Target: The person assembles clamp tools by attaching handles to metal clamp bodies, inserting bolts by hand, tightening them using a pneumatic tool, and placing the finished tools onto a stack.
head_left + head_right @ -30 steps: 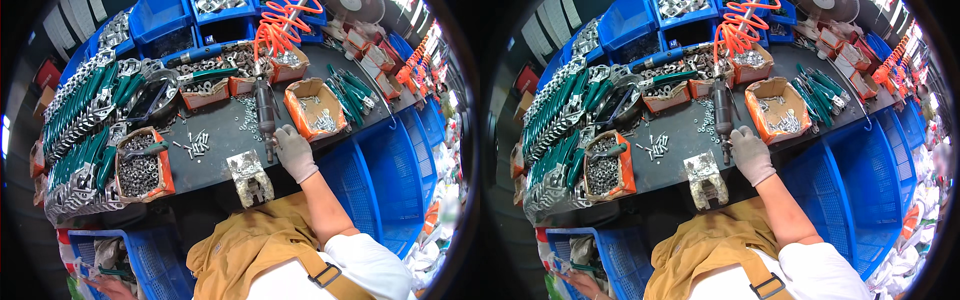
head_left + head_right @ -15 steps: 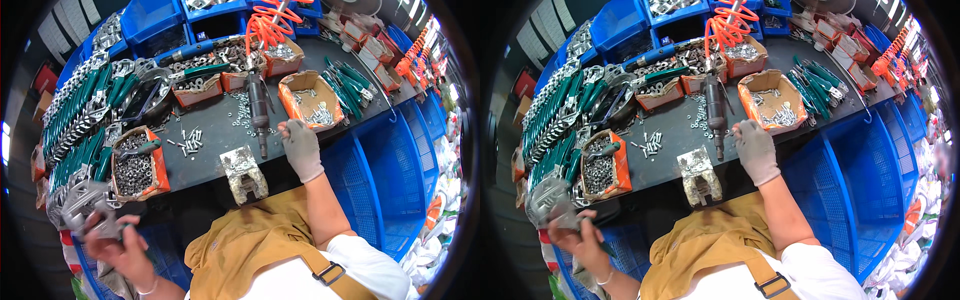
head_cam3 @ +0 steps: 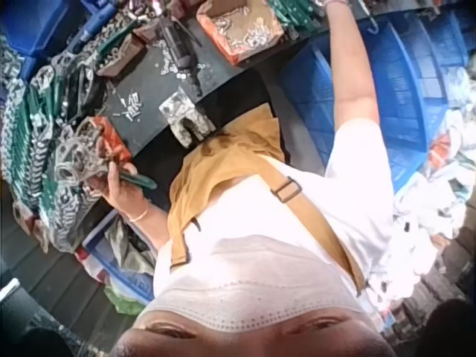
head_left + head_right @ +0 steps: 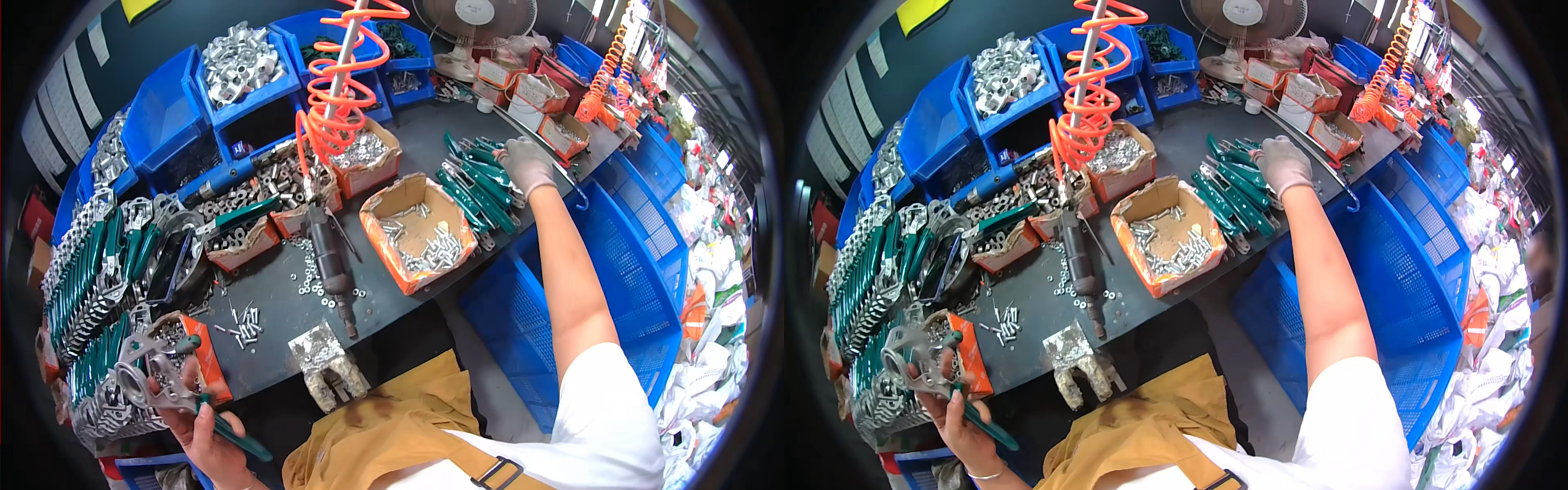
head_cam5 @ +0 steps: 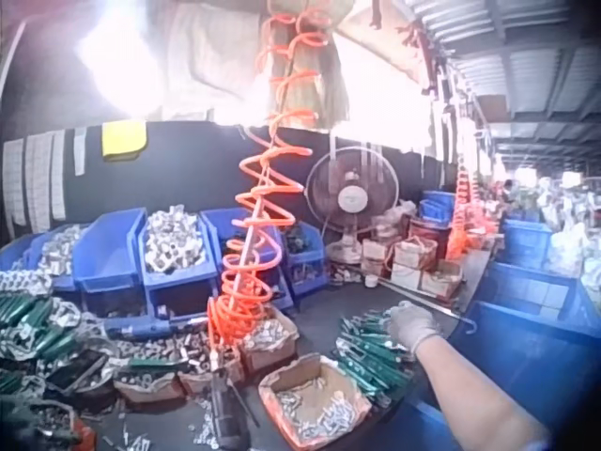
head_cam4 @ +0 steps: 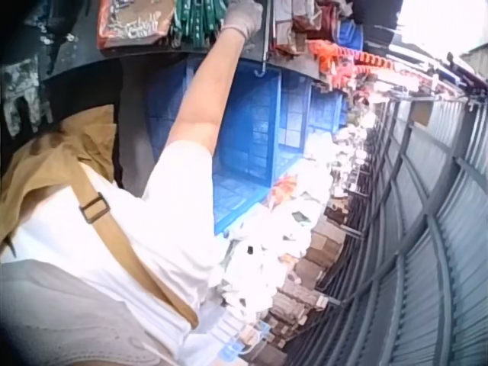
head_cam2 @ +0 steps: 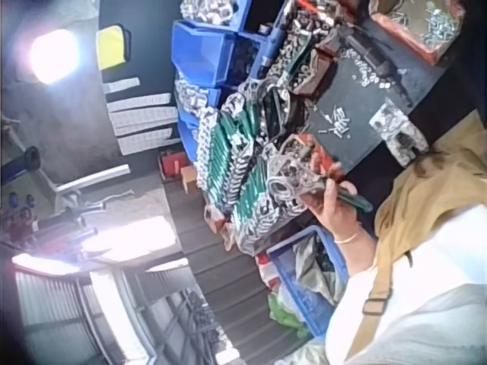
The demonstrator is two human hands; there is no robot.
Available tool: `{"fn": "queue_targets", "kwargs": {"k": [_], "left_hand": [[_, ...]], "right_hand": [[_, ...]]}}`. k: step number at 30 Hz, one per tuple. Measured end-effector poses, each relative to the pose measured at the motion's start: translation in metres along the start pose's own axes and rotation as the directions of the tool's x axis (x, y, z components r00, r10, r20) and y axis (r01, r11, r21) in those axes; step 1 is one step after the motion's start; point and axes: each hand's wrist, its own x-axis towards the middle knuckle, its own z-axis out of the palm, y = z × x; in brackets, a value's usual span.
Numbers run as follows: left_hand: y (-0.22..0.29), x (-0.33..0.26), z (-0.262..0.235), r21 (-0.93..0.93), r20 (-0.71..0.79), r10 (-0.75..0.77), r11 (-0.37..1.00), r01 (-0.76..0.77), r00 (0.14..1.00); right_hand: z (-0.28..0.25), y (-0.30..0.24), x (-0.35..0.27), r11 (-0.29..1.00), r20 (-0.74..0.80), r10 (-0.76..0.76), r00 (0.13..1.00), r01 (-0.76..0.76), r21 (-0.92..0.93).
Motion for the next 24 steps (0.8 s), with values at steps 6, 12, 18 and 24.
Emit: {"fn": "queue_targets", "kwargs": {"k": [6, 12, 18, 24], "left_hand": [[-0.028, -0.002, 0.018, 0.001, 0.071, -0.039, 0.999, 0.040, 0.997], [-0.056, 0.008, 0.017, 0.111, 0.382, 0.000, 0.993, -0.046, 0.924], [-0.060, 0.022, 0.062, -0.317, 0.182, -0.352, 0.863, 0.393, 0.918], [-0.082, 0.006, 0.094, -0.379, 0.476, -0.647, 0.460, 0.803, 0.596]], "right_hand": [[-0.013, -0.025, 0.028, 0.990, 0.425, -0.042, 0.904, 0.095, -0.105], [-0.020, 0.016, 0.043, 0.936, 0.184, -0.274, 0.944, 0.218, 0.277], [-0.113, -0.090, -0.110, -0.174, -0.117, -0.345, 0.931, 0.059, 0.983], [-0.067, -0.143, -0.253, -0.266, -0.777, -0.358, 0.518, 0.741, 0.617]]}}
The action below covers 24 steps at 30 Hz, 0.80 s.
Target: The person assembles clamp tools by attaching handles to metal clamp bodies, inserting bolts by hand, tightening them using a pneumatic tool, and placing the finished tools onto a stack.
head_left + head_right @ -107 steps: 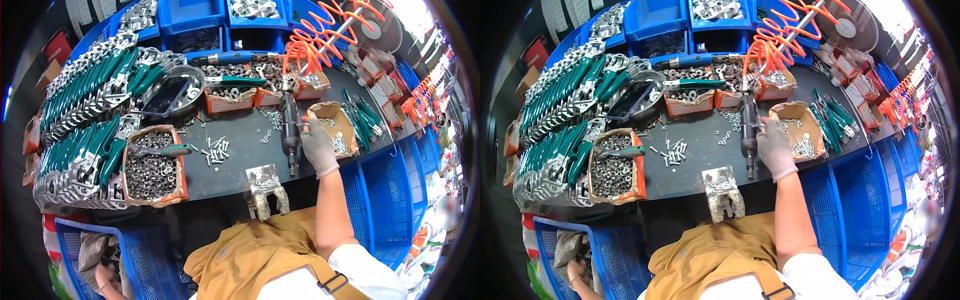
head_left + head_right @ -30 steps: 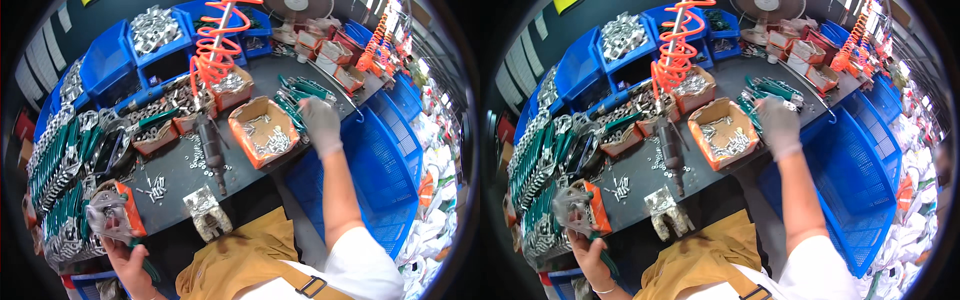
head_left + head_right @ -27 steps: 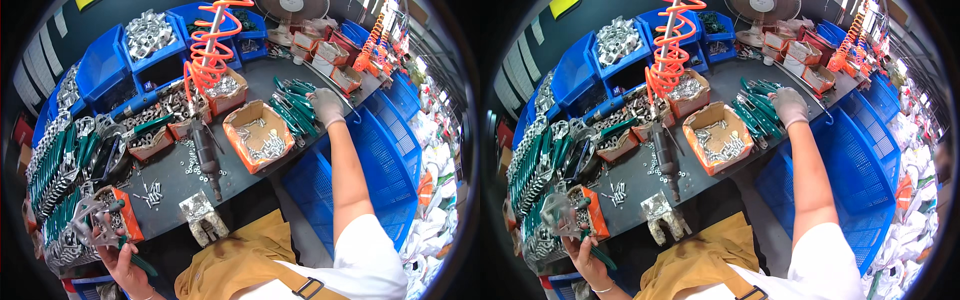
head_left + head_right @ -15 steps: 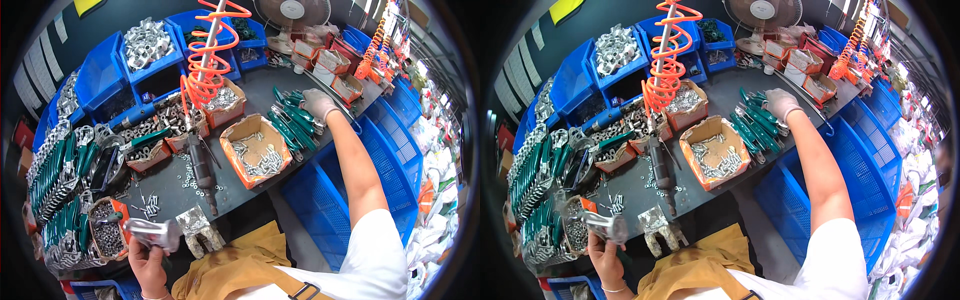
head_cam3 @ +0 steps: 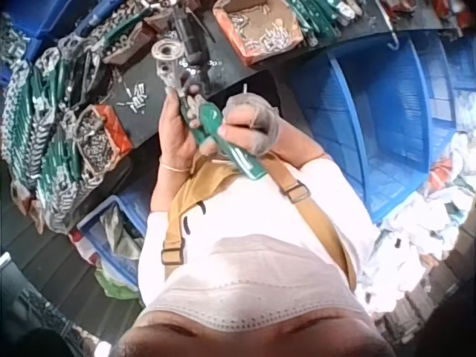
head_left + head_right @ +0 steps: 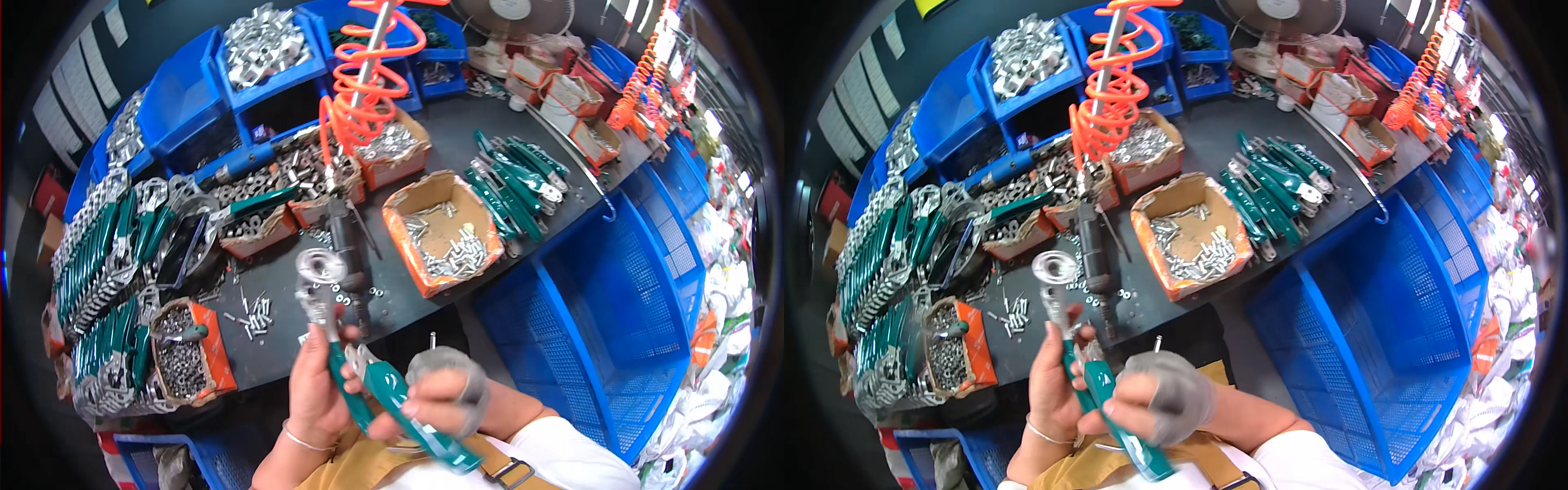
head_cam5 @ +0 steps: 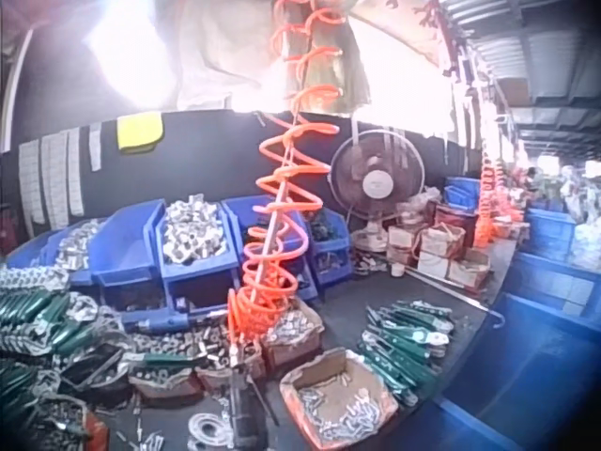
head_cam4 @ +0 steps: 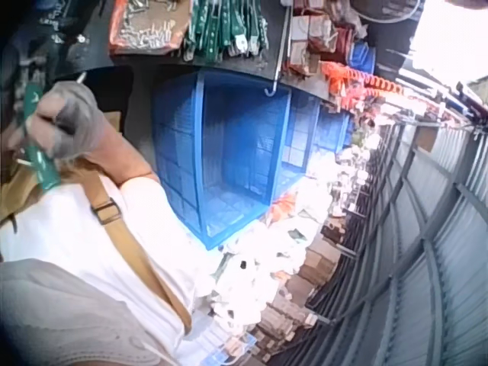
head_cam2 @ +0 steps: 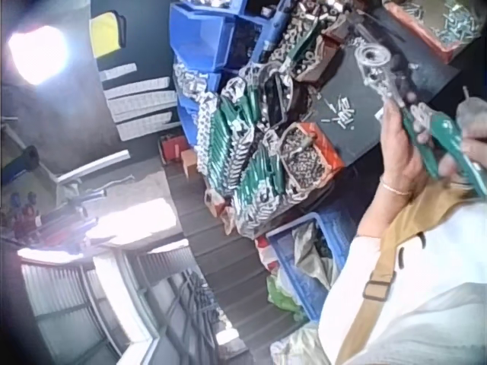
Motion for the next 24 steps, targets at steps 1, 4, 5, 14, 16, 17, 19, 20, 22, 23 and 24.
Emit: {"fn": "queue_targets", "kwargs": {"k": [1, 4, 5, 14, 16, 17, 19, 20, 22, 23, 24], "left_hand": [[-0.005, -0.003, 0.006, 0.010, -0.026, -0.048, 0.999, 0.048, 0.999], [-0.015, -0.010, -0.004, -0.091, 0.103, -0.103, 0.990, 0.112, 0.989], [-0.015, -0.015, 0.003, 0.059, 0.018, -0.096, 0.994, 0.095, 0.995], [0.025, -0.017, -0.013, 0.262, -0.027, 0.303, 0.922, -0.286, 0.953], [0.053, -0.007, -0.030, 0.224, -0.194, 0.488, 0.867, -0.446, 0.851], [0.058, -0.009, -0.036, 0.211, -0.182, 0.494, 0.864, -0.457, 0.850], [0.052, -0.019, -0.035, 0.205, -0.196, 0.445, 0.890, -0.407, 0.874], [0.043, -0.020, -0.030, 0.193, -0.251, 0.351, 0.931, -0.308, 0.902], [0.023, -0.016, -0.025, 0.233, -0.193, 0.330, 0.930, -0.284, 0.924], [0.019, -0.016, -0.012, 0.228, -0.192, 0.357, 0.922, -0.312, 0.914], [0.017, -0.019, -0.014, 0.203, -0.181, 0.348, 0.928, -0.311, 0.920]], "right_hand": [[0.010, 0.004, -0.003, 0.996, -0.008, -0.076, 0.997, 0.076, -0.053], [0.030, 0.016, -0.017, 0.981, -0.041, -0.155, 0.987, 0.149, -0.128], [0.030, 0.017, -0.019, 0.980, -0.034, -0.150, 0.988, 0.144, -0.139], [0.010, 0.028, 0.024, 0.975, 0.322, -0.016, 0.946, 0.086, -0.204], [-0.014, 0.051, 0.034, 0.830, 0.473, 0.200, 0.858, 0.108, -0.547], [-0.030, 0.070, 0.039, 0.765, 0.416, 0.393, 0.820, -0.040, -0.642], [-0.066, 0.140, 0.049, 0.480, 0.343, 0.725, 0.597, -0.080, -0.874], [-0.075, 0.166, 0.056, 0.372, 0.340, 0.867, 0.365, -0.019, -0.928], [-0.065, 0.189, 0.059, 0.490, 0.469, 0.848, 0.245, -0.028, -0.871], [-0.058, 0.186, 0.061, 0.513, 0.505, 0.834, 0.222, 0.025, -0.858], [-0.056, 0.186, 0.061, 0.517, 0.510, 0.832, 0.218, 0.028, -0.855]]}}
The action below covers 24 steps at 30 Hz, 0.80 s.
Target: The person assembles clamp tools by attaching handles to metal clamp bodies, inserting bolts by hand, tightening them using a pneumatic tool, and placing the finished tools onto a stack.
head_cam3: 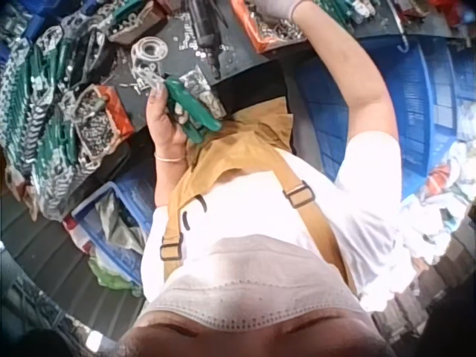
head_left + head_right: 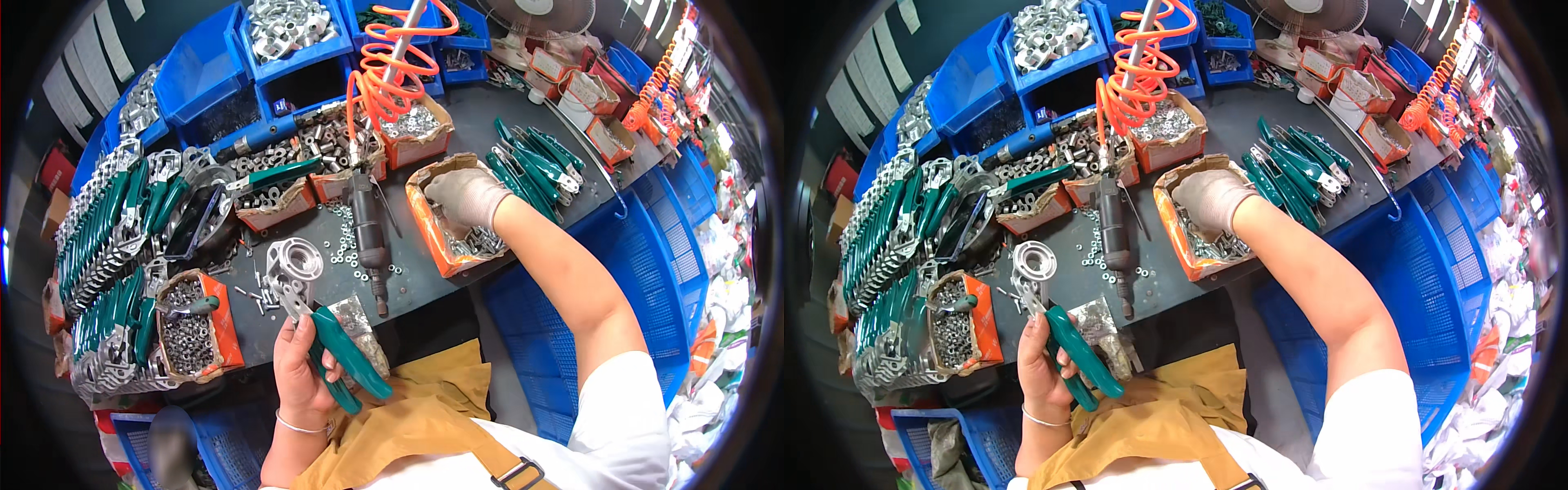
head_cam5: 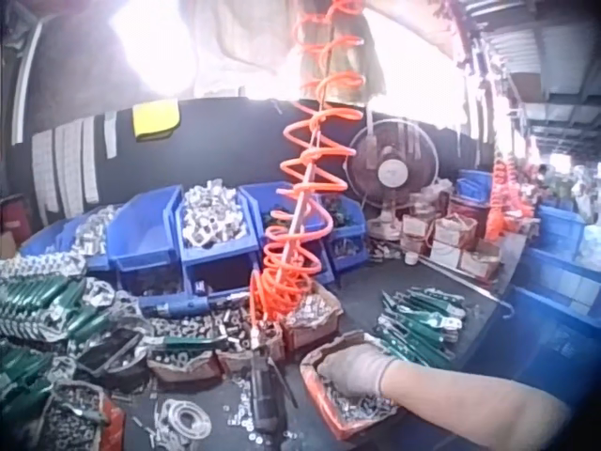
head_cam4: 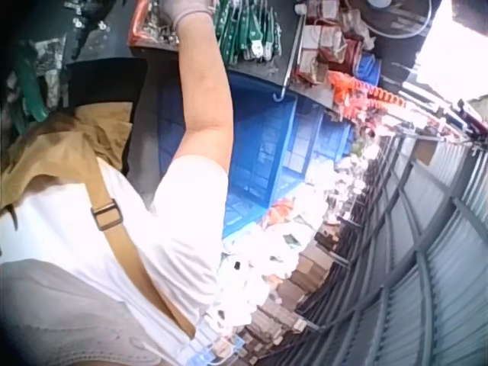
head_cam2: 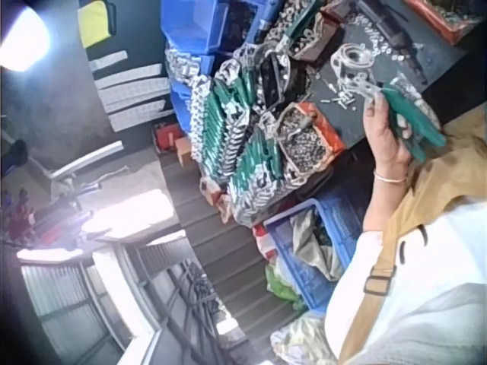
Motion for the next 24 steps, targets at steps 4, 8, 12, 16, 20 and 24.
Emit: {"fn": "queue_targets", "kwargs": {"k": [4, 8, 12, 16, 20, 24], "left_hand": [[0.003, 0.003, -0.019, -0.005, 0.112, -0.035, 0.999, 0.036, 0.993], [0.004, 0.003, -0.023, -0.058, 0.097, -0.033, 0.998, 0.039, 0.995], [0.002, 0.001, -0.010, -0.013, 0.088, -0.042, 0.999, 0.043, 0.995], [0.004, -0.002, -0.017, -0.005, 0.119, -0.033, 0.999, 0.034, 0.992], [0.000, 0.002, -0.016, -0.060, 0.148, -0.065, 0.995, 0.075, 0.987], [-0.003, 0.001, -0.011, -0.045, 0.161, -0.089, 0.994, 0.097, 0.983]], "right_hand": [[-0.009, 0.001, -0.011, 0.993, 0.140, -0.033, 0.990, 0.048, -0.104], [-0.017, 0.011, -0.026, 0.993, 0.023, -0.069, 0.997, 0.066, 0.102], [0.006, 0.009, -0.027, 0.949, 0.084, -0.287, 0.954, 0.272, 0.160], [-0.006, 0.028, -0.045, 0.959, 0.075, -0.252, 0.965, 0.239, 0.150], [-0.001, 0.014, -0.051, 0.932, 0.169, -0.362, 0.917, 0.352, 0.085], [-0.011, 0.029, -0.047, 0.985, 0.005, -0.170, 0.985, 0.170, 0.014]]}}
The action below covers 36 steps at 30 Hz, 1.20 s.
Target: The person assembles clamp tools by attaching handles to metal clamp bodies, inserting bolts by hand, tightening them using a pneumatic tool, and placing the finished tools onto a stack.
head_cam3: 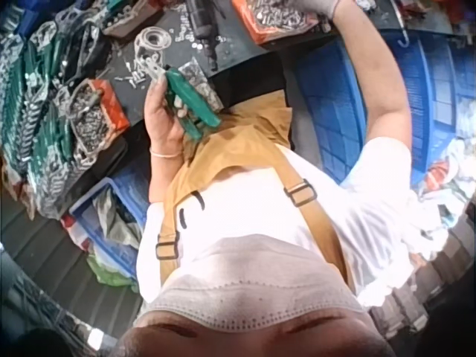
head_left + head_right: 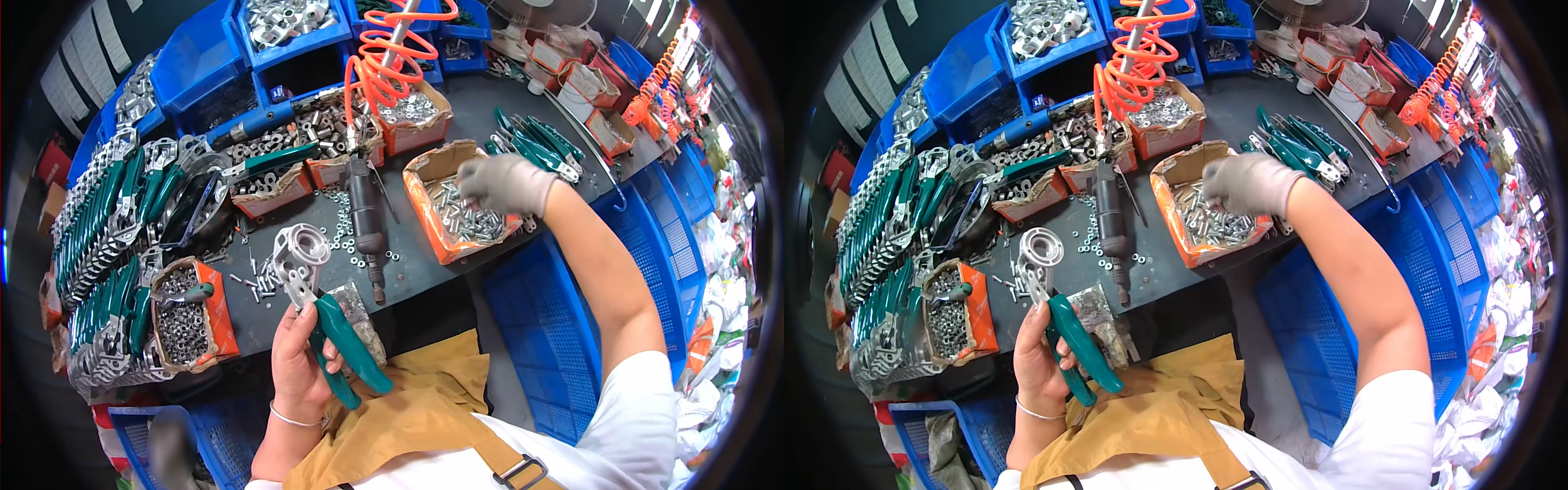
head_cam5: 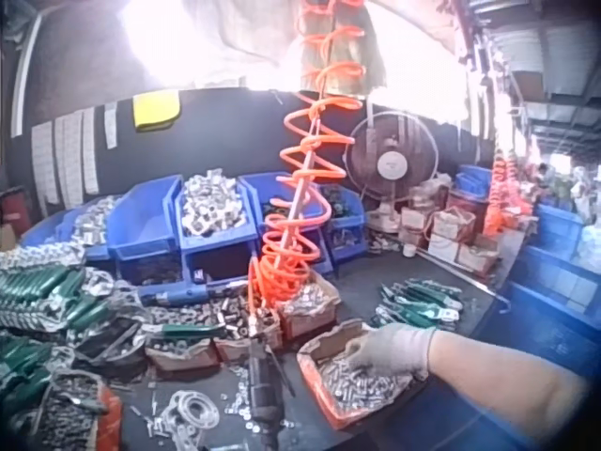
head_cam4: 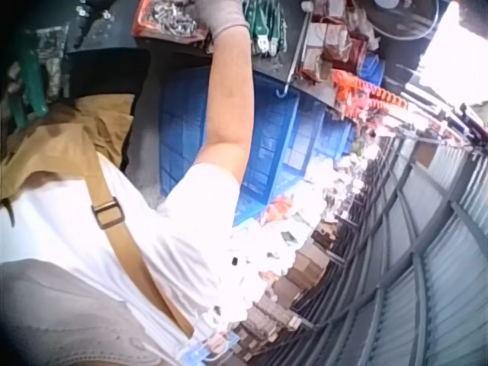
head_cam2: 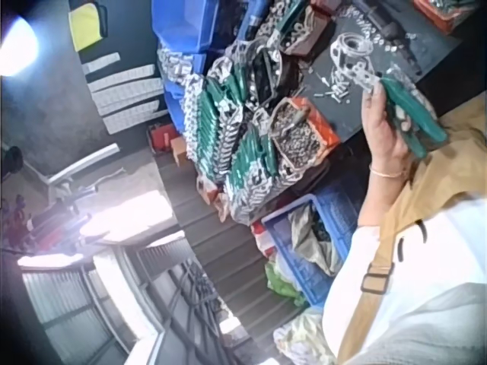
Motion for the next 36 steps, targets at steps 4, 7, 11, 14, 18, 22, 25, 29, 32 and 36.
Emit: {"fn": "queue_targets", "kwargs": {"k": [4, 7, 11, 14, 18, 22, 25, 29, 32, 36], "left_hand": [[0.002, -0.003, -0.004, 0.018, -0.044, 0.028, 0.999, -0.027, 0.999], [0.003, -0.001, -0.006, 0.095, -0.072, 0.054, 0.994, -0.047, 0.996], [0.000, -0.002, -0.003, 0.153, -0.072, 0.060, 0.987, -0.049, 0.996], [-0.002, -0.005, 0.001, 0.189, -0.067, 0.034, 0.982, -0.021, 0.997], [0.000, -0.008, 0.016, 0.244, -0.116, -0.051, 0.967, 0.078, 0.992], [-0.010, -0.007, 0.014, 0.321, -0.057, -0.044, 0.945, 0.060, 0.997], [-0.013, -0.009, 0.013, 0.421, -0.053, -0.005, 0.907, 0.027, 0.999], [-0.012, -0.012, 0.013, 0.450, -0.020, -0.009, 0.893, 0.017, 1.000], [-0.009, -0.015, 0.010, 0.456, -0.016, 0.009, 0.890, 0.000, 1.000], [-0.009, -0.014, 0.007, 0.492, -0.024, 0.036, 0.870, -0.019, 0.999]], "right_hand": [[-0.025, 0.005, -0.023, 0.944, -0.299, 0.327, 0.897, -0.295, 0.147], [-0.021, -0.011, -0.019, 0.898, -0.129, 0.440, 0.889, -0.440, 0.031], [-0.001, -0.013, -0.001, 0.906, 0.037, 0.372, 0.927, -0.354, -0.233], [0.001, -0.013, 0.008, 0.915, 0.131, 0.304, 0.944, -0.251, -0.316], [0.026, 0.006, 0.012, 0.910, 0.121, 0.223, 0.967, -0.161, -0.383], [0.022, -0.002, 0.005, 0.937, -0.046, 0.137, 0.990, -0.145, -0.319], [0.027, -0.005, 0.016, 0.899, 0.007, 0.256, 0.967, -0.235, -0.369], [0.019, -0.020, 0.008, 0.883, -0.065, 0.328, 0.942, -0.331, -0.333], [-0.009, -0.070, -0.018, 0.962, -0.412, 0.259, 0.874, -0.272, 0.027], [0.019, -0.164, -0.027, 0.169, -0.265, 0.518, 0.813, 0.206, 0.964]]}}
